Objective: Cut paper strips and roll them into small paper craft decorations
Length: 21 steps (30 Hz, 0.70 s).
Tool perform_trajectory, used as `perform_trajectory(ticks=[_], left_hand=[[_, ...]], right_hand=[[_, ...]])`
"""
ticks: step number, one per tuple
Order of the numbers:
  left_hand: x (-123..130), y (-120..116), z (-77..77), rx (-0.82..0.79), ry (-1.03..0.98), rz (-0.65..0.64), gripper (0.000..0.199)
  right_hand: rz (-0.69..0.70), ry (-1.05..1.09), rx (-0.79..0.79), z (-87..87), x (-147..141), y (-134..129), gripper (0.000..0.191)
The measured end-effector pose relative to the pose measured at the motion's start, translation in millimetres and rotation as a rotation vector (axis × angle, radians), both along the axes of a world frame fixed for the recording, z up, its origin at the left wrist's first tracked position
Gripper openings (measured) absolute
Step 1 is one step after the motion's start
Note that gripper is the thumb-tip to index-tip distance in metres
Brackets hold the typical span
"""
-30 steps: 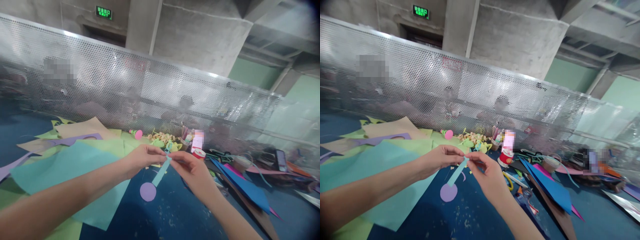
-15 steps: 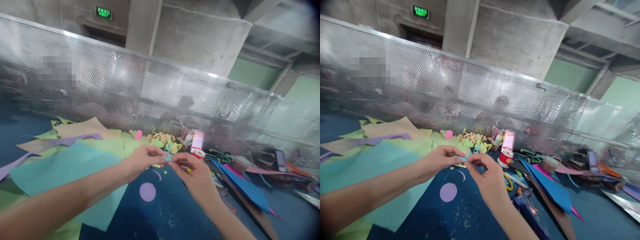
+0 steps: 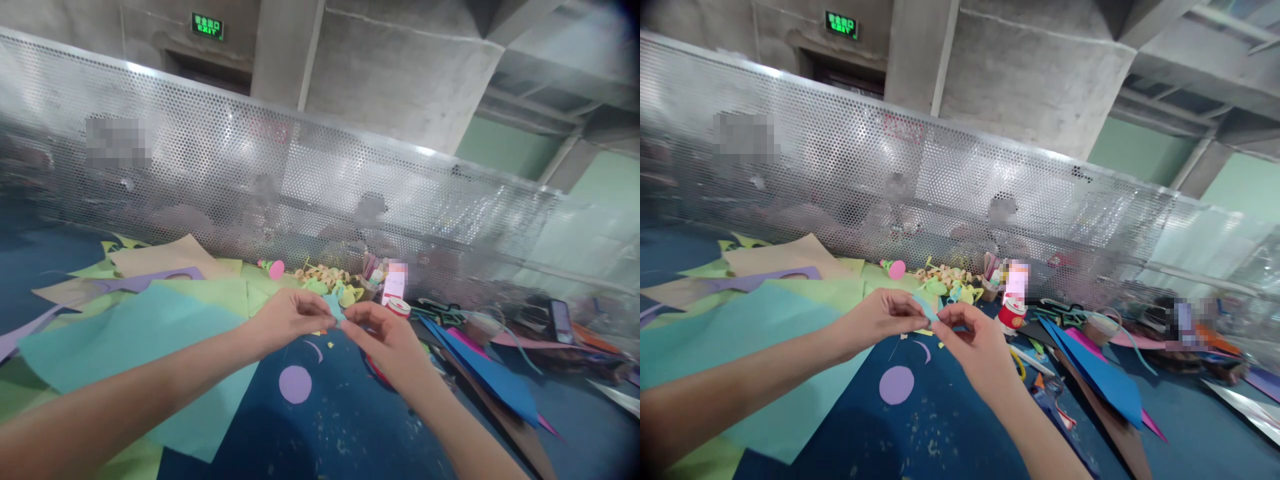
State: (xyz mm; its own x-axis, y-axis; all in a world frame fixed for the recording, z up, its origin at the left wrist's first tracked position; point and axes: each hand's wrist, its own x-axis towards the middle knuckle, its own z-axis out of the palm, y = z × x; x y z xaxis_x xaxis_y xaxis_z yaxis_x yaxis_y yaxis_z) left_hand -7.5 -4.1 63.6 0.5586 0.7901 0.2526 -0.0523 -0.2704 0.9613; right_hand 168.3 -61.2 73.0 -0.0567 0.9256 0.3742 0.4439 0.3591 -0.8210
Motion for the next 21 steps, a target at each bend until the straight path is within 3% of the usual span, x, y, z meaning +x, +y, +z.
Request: perform_trajectory(ticks=[3,9,14,16,21], left_hand=[[0.9,-1.4,1.5,0.006,-0.01,-0.01,0.016],[3.2,-1.2,-2.2,-0.142,-0.095,-0.026,0.022],[3.1,0.8,-4.6,-0.167,-0.097,0.007,0.024],[2.8,0.3,-2.8,-0.143,-0.078,0.01,0.023],[2.2,-2.5,1.0,-0.003,0.015,0.065,0.012]], right_hand=[[-0.012,0.006,0.0,0.1,-1.3,0.4,0.018],[-0.051,0.06,0.088,-3.2,-4.4,-1.2,0.019],[-0.212,-0.287,0.489,-5.7,-5.5,-6.8,0.004],[-0.228,-0.43,0.605,-5.2,-5.6,-7.9,0.008],[-0.228,-0.477,0.632,-3.9,-5.4,-7.4,0.014]])
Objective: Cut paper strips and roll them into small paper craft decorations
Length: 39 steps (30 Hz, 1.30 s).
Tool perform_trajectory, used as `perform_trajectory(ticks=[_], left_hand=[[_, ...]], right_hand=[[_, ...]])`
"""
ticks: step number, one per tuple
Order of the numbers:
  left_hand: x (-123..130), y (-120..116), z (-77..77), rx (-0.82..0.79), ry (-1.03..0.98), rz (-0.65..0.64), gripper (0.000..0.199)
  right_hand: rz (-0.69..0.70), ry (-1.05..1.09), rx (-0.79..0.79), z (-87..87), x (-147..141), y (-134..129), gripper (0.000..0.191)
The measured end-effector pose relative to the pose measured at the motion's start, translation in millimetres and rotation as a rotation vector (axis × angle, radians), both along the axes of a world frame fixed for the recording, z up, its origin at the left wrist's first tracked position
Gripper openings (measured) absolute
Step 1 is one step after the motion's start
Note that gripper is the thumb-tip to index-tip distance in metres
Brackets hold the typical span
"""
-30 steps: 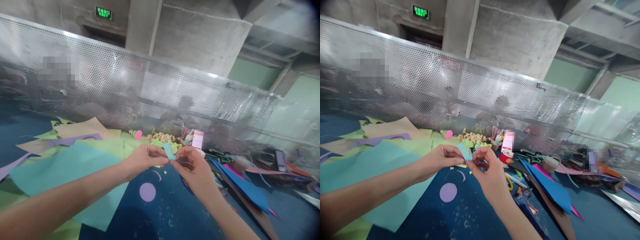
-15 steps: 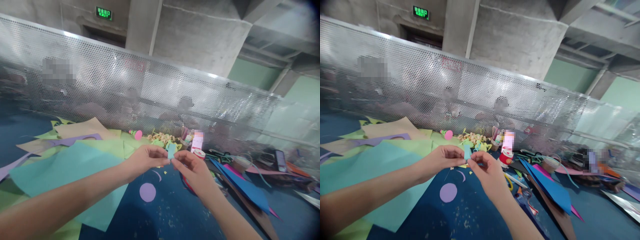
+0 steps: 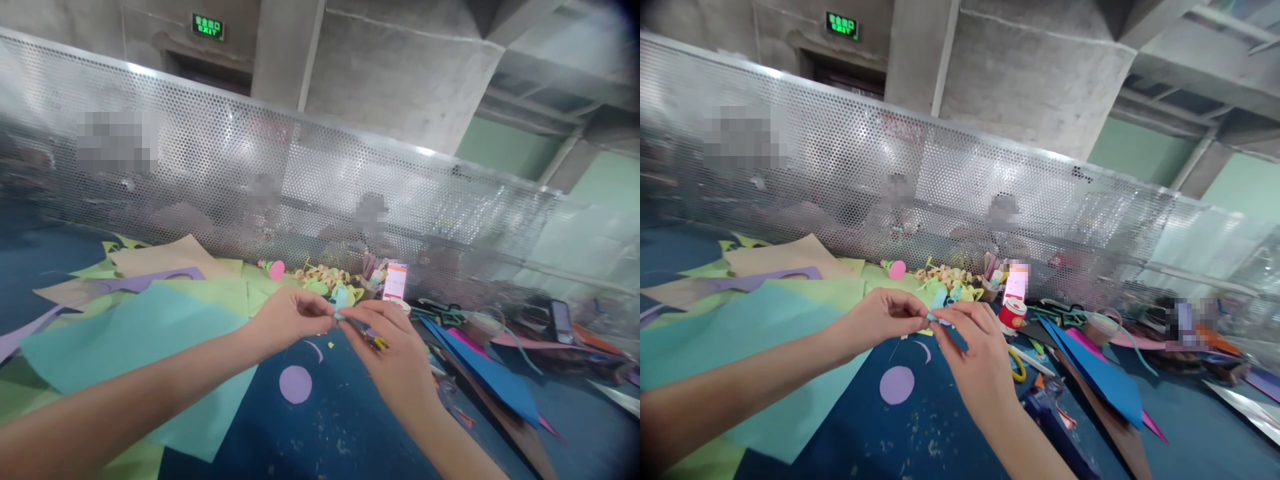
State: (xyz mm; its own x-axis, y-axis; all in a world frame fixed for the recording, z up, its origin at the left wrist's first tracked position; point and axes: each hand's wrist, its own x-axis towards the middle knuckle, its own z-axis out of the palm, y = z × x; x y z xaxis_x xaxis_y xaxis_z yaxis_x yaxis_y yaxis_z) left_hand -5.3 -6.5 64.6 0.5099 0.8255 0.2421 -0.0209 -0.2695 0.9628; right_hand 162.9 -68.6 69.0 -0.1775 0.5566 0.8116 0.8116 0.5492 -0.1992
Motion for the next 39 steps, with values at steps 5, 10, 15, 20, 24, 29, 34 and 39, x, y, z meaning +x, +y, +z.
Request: perform_trajectory(ticks=[5,10,15,20,24,29,34,39], left_hand=[[0,-1,-3.4,0.181,0.064,0.049,0.009],[-1,0,-3.9,0.228,0.077,0.054,0.008],[0,0,-3.5,0.225,0.08,0.053,0.009],[1,-1,-4.0,0.238,0.079,0.063,0.01],[1,-2,-3.7,0.244,0.087,0.068,0.009],[1,-2,-3.8,0.228,0.073,0.061,0.009],[1,-7,1.5,0.098,0.046,-0.005,0.012],[3,-11,3.9,0.085,0.005,-0.041,0.012]], right_hand=[[0.004,0.017,-0.043,0.0,-2,-1,0.009],[-0.017,0.015,-0.05,1.3,-5,-4,0.008],[-0.028,0.011,-0.039,1.3,-5,-5,0.007],[-0.025,0.005,-0.011,1.6,-6,-6,0.006],[-0.022,0.0,-0.009,2.3,-6,-6,0.005],[-0.022,-0.019,0.023,2.1,-6,-5,0.004],[-0.038,-0.053,0.092,2.1,-6,-6,0.005],[-0.047,-0.061,0.129,2.2,-6,-6,0.005]])
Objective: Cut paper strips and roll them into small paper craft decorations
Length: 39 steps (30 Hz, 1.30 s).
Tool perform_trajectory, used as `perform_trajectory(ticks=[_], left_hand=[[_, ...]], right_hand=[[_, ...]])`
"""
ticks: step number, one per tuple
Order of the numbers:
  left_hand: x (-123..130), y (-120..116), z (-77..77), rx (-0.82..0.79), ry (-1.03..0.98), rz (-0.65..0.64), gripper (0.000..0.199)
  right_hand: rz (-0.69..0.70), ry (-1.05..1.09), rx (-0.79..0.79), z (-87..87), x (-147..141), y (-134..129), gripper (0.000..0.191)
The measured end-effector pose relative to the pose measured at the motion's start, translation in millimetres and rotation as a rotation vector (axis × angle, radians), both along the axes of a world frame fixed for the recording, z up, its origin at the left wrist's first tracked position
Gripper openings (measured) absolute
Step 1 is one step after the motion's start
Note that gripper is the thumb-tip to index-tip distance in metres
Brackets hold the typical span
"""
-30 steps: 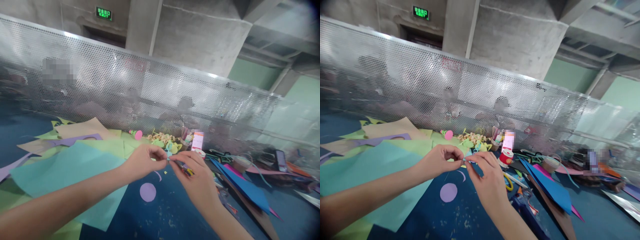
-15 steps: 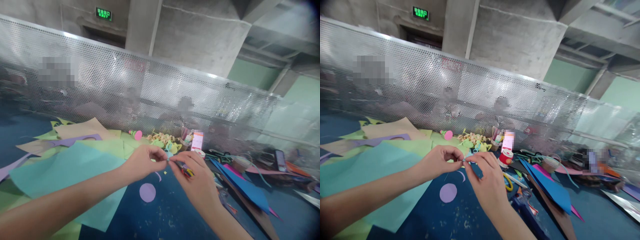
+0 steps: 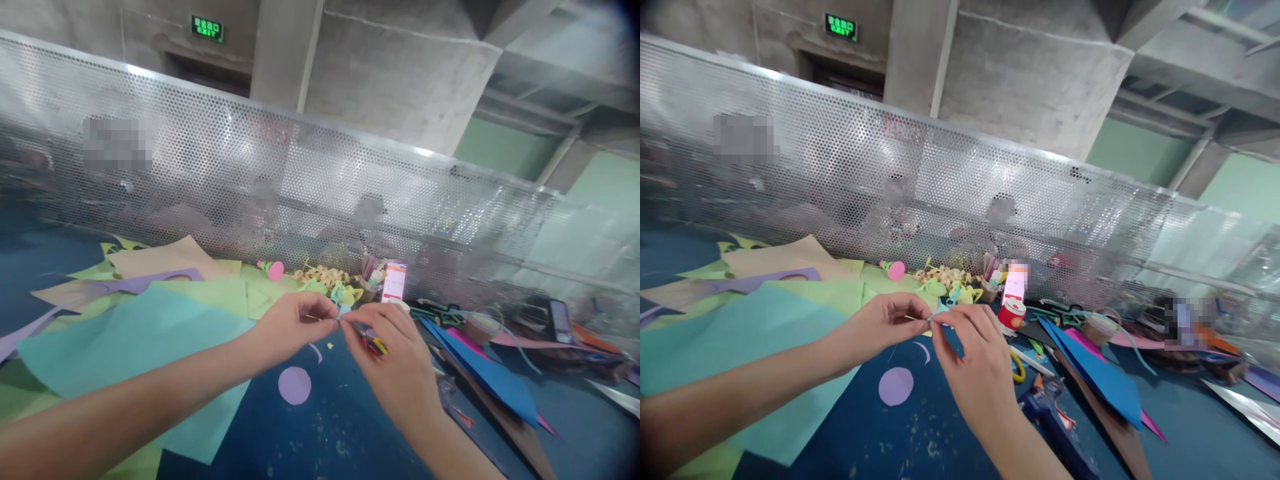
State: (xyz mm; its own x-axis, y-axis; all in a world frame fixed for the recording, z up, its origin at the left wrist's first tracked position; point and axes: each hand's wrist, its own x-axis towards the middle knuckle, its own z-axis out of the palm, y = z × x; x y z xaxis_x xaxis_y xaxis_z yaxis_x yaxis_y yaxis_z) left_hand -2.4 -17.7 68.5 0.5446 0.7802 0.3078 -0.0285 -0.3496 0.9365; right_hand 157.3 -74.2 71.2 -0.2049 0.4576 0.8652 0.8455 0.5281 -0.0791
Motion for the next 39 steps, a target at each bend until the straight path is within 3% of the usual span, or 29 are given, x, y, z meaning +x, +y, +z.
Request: perform_trajectory(ticks=[8,12,17,22,26,30,34,39], left_hand=[[0,1,-4.3,0.072,-0.011,0.056,0.013],[-2,2,-0.7,0.118,0.044,0.105,0.015],[-4,8,0.4,-0.015,0.028,0.028,0.021],[-6,10,1.3,-0.176,-0.029,-0.103,0.021],[-5,10,1.1,-0.27,-0.055,-0.078,0.019],[-5,11,1.1,-0.385,-0.149,-0.053,0.019],[-4,11,2.7,-0.446,-0.203,-0.043,0.019],[-2,7,2.4,-0.462,-0.242,-0.089,0.016]], right_hand=[[0.027,0.067,-0.086,3.9,0,-2,0.003],[0.066,0.202,-0.317,8.4,3,-1,0.007],[0.158,0.449,-0.725,12.2,5,2,0.018],[0.237,0.625,-0.848,6.4,5,7,0.023],[0.319,0.722,-0.821,1.3,5,11,0.024],[0.391,0.535,-0.701,2.5,6,8,0.015],[0.325,0.348,-0.574,1.9,3,4,0.019],[0.28,0.403,-0.453,-4.2,2,4,0.005]])
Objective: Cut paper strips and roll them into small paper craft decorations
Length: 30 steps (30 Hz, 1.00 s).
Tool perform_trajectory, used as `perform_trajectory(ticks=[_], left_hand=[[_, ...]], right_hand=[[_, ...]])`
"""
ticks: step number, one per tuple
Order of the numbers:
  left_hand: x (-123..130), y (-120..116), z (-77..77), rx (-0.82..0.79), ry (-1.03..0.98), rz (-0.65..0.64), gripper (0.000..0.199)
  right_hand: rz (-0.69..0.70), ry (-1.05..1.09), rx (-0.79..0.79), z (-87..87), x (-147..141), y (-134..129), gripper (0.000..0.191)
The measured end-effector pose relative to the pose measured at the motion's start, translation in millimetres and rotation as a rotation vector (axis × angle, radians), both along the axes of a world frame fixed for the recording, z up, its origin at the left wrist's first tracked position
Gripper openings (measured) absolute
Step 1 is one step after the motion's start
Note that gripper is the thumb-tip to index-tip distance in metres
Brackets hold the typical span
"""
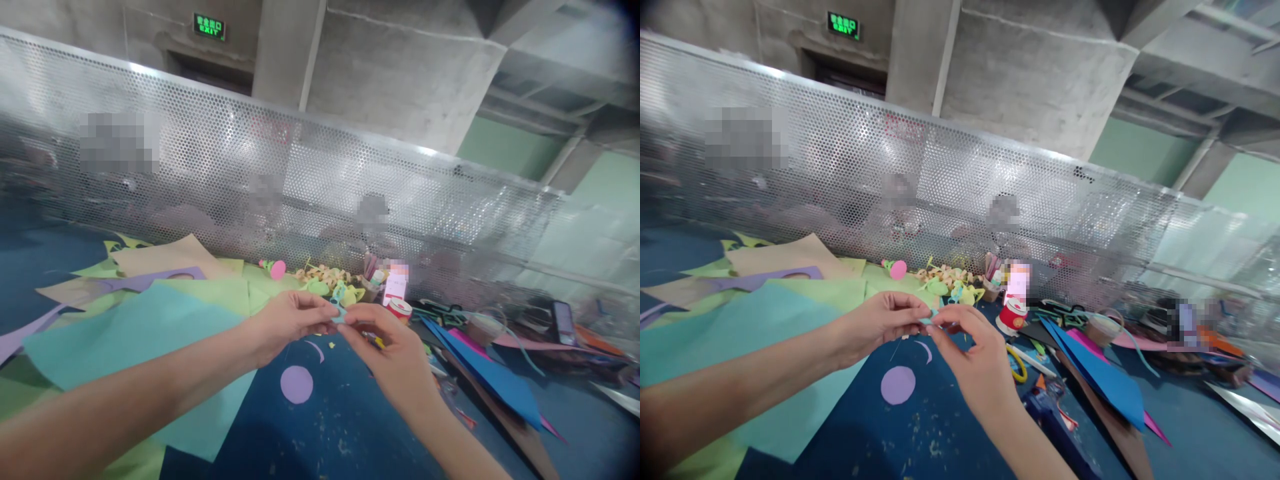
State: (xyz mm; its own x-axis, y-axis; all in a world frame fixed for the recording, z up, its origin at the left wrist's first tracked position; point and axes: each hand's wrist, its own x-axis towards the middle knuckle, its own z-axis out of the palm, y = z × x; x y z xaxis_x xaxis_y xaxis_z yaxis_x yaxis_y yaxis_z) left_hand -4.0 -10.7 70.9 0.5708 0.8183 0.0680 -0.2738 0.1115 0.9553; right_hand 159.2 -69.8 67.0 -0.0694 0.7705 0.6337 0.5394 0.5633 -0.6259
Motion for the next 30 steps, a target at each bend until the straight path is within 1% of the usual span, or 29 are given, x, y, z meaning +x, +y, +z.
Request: perform_trajectory(ticks=[4,9,13,16,21,24,26,28,30], left_hand=[[1.2,-3.1,-2.1,0.031,-0.04,0.014,0.014],[1.4,-3.8,-3.8,0.119,-0.039,0.005,0.017],[0.5,-2.3,-4.5,0.197,0.007,0.007,0.019],[-0.1,-1.5,-4.0,0.24,0.064,0.039,0.022],[0.8,-2.9,-3.4,0.339,0.152,0.129,0.018],[1.7,-4.0,-5.1,0.421,0.157,0.151,0.015],[1.5,-4.9,-5.1,0.467,0.114,0.132,0.013],[0.2,-6.2,-2.7,0.477,0.081,0.081,0.013],[-1.4,-8.1,1.6,0.44,0.053,-0.008,0.013]], right_hand=[[-0.026,0.134,-0.051,0.7,-2.1,0.5,0.007],[0.05,0.26,-0.092,5.1,-3.6,0.3,0.015],[0.058,0.277,-0.126,7.7,-1.3,1.4,0.022],[0.053,0.272,-0.155,8.6,-0.3,2.4,0.019],[0.019,0.219,-0.181,7.9,-0.7,1.8,0.015],[-0.003,0.175,-0.141,6.6,0.4,1.7,0.013],[0.005,0.138,-0.083,6.1,1.9,1.7,0.009],[0.031,0.101,-0.021,6.5,3.8,1.7,0.006],[0.063,0.077,0.034,7.6,5.6,1.6,0.003]])
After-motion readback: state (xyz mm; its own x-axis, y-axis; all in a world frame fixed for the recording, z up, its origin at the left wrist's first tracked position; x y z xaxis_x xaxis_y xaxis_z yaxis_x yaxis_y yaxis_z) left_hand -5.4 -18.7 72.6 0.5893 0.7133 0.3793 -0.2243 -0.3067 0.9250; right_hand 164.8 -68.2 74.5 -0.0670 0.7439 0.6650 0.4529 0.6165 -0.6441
